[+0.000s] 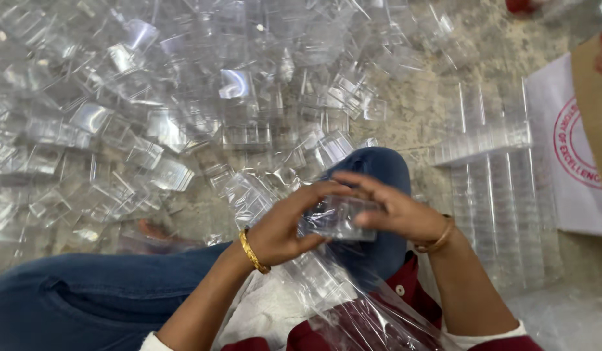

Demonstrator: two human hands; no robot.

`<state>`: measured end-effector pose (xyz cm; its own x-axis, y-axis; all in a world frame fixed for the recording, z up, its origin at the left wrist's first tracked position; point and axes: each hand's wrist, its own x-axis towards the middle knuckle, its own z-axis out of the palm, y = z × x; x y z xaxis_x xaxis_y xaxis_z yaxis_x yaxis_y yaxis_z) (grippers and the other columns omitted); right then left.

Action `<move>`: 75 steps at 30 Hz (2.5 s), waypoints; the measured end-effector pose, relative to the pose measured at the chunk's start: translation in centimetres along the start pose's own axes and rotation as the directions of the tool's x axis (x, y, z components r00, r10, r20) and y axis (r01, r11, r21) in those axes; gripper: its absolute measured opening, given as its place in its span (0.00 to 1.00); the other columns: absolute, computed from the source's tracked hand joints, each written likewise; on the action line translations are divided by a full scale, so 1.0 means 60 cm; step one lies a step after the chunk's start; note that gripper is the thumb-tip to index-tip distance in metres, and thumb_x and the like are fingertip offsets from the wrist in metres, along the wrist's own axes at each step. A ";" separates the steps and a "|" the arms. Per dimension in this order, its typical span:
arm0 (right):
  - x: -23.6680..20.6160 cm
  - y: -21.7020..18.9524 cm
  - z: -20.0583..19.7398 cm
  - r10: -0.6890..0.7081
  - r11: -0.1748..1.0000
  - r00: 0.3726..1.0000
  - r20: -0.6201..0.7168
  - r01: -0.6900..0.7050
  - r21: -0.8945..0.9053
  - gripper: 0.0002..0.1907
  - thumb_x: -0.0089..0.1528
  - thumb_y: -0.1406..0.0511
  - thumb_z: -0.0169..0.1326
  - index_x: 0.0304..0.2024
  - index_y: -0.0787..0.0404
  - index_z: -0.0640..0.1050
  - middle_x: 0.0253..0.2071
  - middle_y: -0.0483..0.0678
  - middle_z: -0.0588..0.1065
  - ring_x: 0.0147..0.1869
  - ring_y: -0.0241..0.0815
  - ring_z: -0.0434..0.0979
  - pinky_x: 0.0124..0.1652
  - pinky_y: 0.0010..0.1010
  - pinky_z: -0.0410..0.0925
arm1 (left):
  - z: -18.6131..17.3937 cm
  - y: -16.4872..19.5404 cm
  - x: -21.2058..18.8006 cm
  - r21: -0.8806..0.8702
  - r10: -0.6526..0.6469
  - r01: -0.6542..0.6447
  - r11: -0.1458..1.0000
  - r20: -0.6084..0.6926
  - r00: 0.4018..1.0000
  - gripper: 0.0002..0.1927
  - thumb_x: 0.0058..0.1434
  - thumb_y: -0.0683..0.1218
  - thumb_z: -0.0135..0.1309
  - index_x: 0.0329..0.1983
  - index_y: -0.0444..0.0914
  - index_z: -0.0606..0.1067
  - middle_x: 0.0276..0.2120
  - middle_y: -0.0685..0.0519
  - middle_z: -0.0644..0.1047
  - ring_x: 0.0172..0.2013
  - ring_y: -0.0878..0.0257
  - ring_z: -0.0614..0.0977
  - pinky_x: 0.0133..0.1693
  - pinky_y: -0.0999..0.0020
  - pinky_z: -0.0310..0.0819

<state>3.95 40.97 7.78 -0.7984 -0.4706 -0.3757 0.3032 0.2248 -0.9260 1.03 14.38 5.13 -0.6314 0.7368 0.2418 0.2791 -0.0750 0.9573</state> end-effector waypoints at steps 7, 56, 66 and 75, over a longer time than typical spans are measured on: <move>-0.115 0.034 -0.056 0.172 0.969 0.836 -0.522 -0.240 -0.064 0.49 0.49 0.58 0.66 0.73 0.50 0.64 0.56 0.53 0.76 0.65 0.47 0.74 0.62 0.43 0.66 | -0.031 0.011 0.000 -0.081 -0.194 0.185 0.979 -0.115 0.974 0.40 0.54 0.42 0.65 0.70 0.45 0.64 0.69 0.48 0.69 0.71 0.51 0.69 0.66 0.50 0.60; -0.060 0.205 -0.108 -0.506 0.364 0.393 -0.768 -0.710 -0.603 0.44 0.63 0.51 0.64 0.71 0.65 0.60 0.58 0.63 0.70 0.57 0.60 0.74 0.50 0.49 0.72 | -0.067 -0.042 -0.052 -0.017 -0.437 0.437 0.900 -0.027 0.899 0.42 0.54 0.59 0.61 0.71 0.47 0.59 0.50 0.48 0.76 0.52 0.54 0.80 0.50 0.57 0.80; 0.204 0.068 -0.213 0.333 0.407 0.687 -0.646 -0.723 -0.558 0.54 0.48 0.45 0.69 0.69 0.57 0.62 0.60 0.64 0.72 0.62 0.63 0.74 0.60 0.47 0.68 | -0.142 -0.086 -0.153 -0.100 -0.493 0.503 0.859 -0.430 0.756 0.40 0.58 0.49 0.62 0.71 0.38 0.59 0.59 0.47 0.75 0.63 0.57 0.75 0.59 0.61 0.75; 0.202 0.002 -0.104 -0.483 0.552 0.559 -0.674 -0.403 -0.730 0.44 0.51 0.61 0.68 0.69 0.53 0.65 0.52 0.64 0.66 0.55 0.65 0.73 0.54 0.44 0.70 | -0.085 -0.161 -0.137 -0.523 -0.527 0.294 0.800 -0.379 0.761 0.41 0.60 0.47 0.61 0.72 0.32 0.56 0.58 0.41 0.77 0.56 0.56 0.80 0.57 0.64 0.75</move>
<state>-8.97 40.63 3.34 -0.9435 0.2033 0.2617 0.1094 0.9365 -0.3333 -0.17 5.64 -5.29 -0.9015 0.3458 -0.2602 -0.3403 -0.1950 0.9199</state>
